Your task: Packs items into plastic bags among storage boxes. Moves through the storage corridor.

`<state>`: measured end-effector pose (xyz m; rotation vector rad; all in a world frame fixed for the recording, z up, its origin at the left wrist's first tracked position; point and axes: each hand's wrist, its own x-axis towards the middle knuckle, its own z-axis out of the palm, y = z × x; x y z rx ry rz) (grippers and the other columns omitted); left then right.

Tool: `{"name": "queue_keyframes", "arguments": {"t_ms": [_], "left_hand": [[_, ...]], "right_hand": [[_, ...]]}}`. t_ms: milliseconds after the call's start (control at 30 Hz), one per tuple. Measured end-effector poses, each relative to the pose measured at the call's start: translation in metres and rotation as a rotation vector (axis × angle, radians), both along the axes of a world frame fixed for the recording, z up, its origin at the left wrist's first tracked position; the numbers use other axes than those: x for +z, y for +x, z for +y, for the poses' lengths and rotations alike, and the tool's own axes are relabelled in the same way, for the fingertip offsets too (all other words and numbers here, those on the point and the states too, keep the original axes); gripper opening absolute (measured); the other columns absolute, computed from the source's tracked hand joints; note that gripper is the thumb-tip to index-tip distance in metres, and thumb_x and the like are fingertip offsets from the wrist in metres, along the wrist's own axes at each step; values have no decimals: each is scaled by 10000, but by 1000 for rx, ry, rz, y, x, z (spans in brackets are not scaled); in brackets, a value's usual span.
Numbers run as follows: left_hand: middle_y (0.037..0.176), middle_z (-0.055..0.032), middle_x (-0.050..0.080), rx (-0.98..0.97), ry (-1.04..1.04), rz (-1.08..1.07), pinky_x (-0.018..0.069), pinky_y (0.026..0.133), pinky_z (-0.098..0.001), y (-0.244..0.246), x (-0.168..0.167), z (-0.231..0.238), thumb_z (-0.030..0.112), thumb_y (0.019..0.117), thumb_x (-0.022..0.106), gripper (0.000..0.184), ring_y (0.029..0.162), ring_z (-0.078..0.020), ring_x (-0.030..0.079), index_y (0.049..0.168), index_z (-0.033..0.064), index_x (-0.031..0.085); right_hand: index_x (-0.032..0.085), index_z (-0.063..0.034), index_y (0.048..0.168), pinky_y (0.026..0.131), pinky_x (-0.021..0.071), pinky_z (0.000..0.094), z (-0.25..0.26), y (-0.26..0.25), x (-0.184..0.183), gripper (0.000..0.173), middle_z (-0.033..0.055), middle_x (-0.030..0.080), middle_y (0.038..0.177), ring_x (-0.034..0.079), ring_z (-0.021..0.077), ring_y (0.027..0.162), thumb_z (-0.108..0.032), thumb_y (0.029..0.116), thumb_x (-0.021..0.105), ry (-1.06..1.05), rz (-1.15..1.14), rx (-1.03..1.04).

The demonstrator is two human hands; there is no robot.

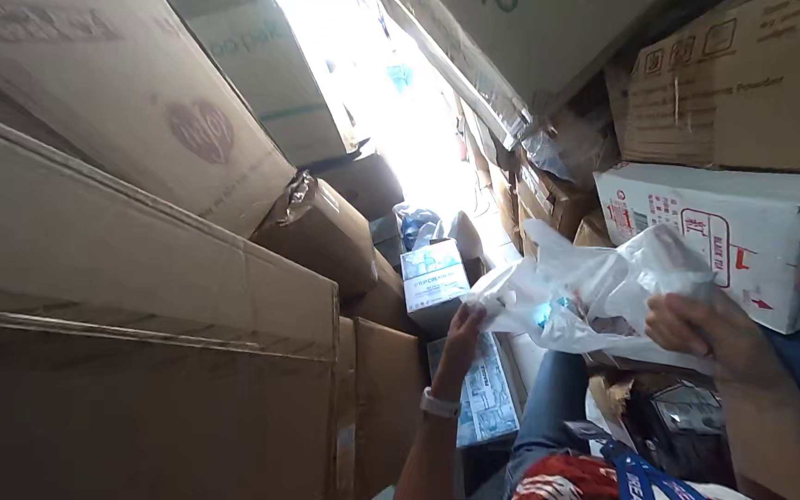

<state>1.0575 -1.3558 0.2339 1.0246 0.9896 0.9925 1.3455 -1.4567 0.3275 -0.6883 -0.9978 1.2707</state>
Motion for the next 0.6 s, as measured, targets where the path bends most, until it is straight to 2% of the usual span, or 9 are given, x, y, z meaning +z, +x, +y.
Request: {"name": "queue_keyframes", "arguments": {"t_ms": [67,167,267,367,467,567,600], "left_hand": [[1072,-41,735,-30,14,-180,579,931,-333,11,8,18,104,1020,387,333,1005,-126,710,1327,-12,444],[1028,-47,747,-76,51,-267,568,932,-332,28,16,56,79,988,354,277,996,-140,713,1194,14,527],[1161,-82,704,-101,91,-220,543,951,-336,39,11,115,98,1018,340,323,1053,-148,679,1256,5,537],[1308,-103,649,-41,62,-232,528,958,-338,43,-2,193,172,1078,317,353,1127,-161,647,1341,38,511],[1374,-97,614,-34,-57,-353,530,936,-334,42,-12,270,222,1092,273,398,1129,-167,646,1372,52,499],[1253,-109,674,-84,-131,-423,573,794,-262,32,-13,332,205,1096,251,424,937,-133,694,1370,18,515],[1251,-112,684,-120,-122,-429,578,771,-252,22,-13,352,189,1087,261,403,912,-125,703,1337,7,521]], "right_hand": [[624,-338,789,447,360,105,2,6,-1,197,-196,492,568,408,-86,458,-327,985,636,7,18,3],[612,-343,817,460,370,108,15,7,-9,171,-203,497,580,417,-85,471,-325,986,637,10,17,39],[605,-313,803,469,371,117,48,-3,-19,190,-185,491,578,416,-70,476,-284,991,602,-74,-8,40],[541,-220,895,463,376,119,108,-20,-30,155,-149,518,596,427,-51,469,-173,1023,468,-137,-49,51],[503,-160,939,452,376,125,181,-38,-30,123,-127,503,584,416,-33,449,-124,1021,420,-175,-121,29],[459,-144,1036,443,382,127,263,-61,-31,31,-118,497,595,420,-26,443,-141,1025,430,-179,-164,88],[460,-142,1041,434,375,129,293,-70,-28,40,-113,498,591,417,-24,436,-139,1021,425,-181,-154,109]]}}
